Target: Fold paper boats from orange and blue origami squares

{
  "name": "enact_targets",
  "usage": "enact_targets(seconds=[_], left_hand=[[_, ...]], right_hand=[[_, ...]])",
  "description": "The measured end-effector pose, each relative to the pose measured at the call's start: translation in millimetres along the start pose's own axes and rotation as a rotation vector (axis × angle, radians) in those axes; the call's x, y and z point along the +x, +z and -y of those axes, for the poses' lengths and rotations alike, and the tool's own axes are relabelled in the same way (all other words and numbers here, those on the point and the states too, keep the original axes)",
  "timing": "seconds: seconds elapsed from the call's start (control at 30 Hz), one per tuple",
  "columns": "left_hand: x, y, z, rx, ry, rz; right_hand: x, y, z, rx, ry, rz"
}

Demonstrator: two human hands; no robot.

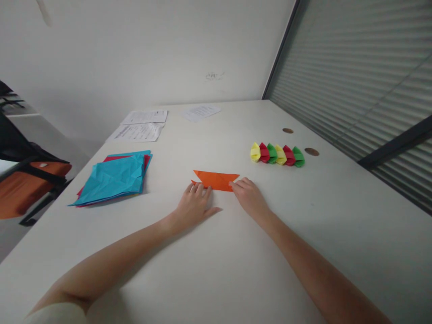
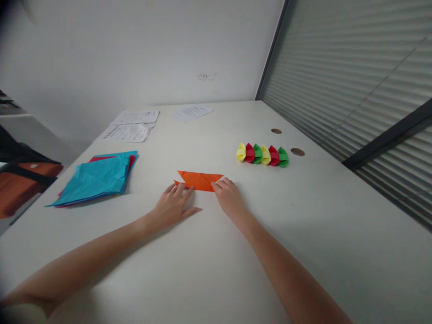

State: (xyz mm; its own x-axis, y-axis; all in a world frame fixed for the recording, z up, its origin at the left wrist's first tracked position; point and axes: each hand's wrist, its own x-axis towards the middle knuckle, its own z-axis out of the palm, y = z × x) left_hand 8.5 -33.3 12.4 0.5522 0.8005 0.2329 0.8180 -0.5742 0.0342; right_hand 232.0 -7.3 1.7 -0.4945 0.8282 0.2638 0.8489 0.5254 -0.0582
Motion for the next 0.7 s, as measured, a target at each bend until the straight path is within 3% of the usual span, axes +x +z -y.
enact_targets(seconds=[0.27,0.7], left_hand=[[0,6.4,8,0.039,-0.069,-0.019],[0,8.3,2,0.143,-0.087,-0.022]], right_hand=[[-5,-4,21,-0.065,0.066,0.008],[-1,1,32,-0.139,0.185,0.138]])
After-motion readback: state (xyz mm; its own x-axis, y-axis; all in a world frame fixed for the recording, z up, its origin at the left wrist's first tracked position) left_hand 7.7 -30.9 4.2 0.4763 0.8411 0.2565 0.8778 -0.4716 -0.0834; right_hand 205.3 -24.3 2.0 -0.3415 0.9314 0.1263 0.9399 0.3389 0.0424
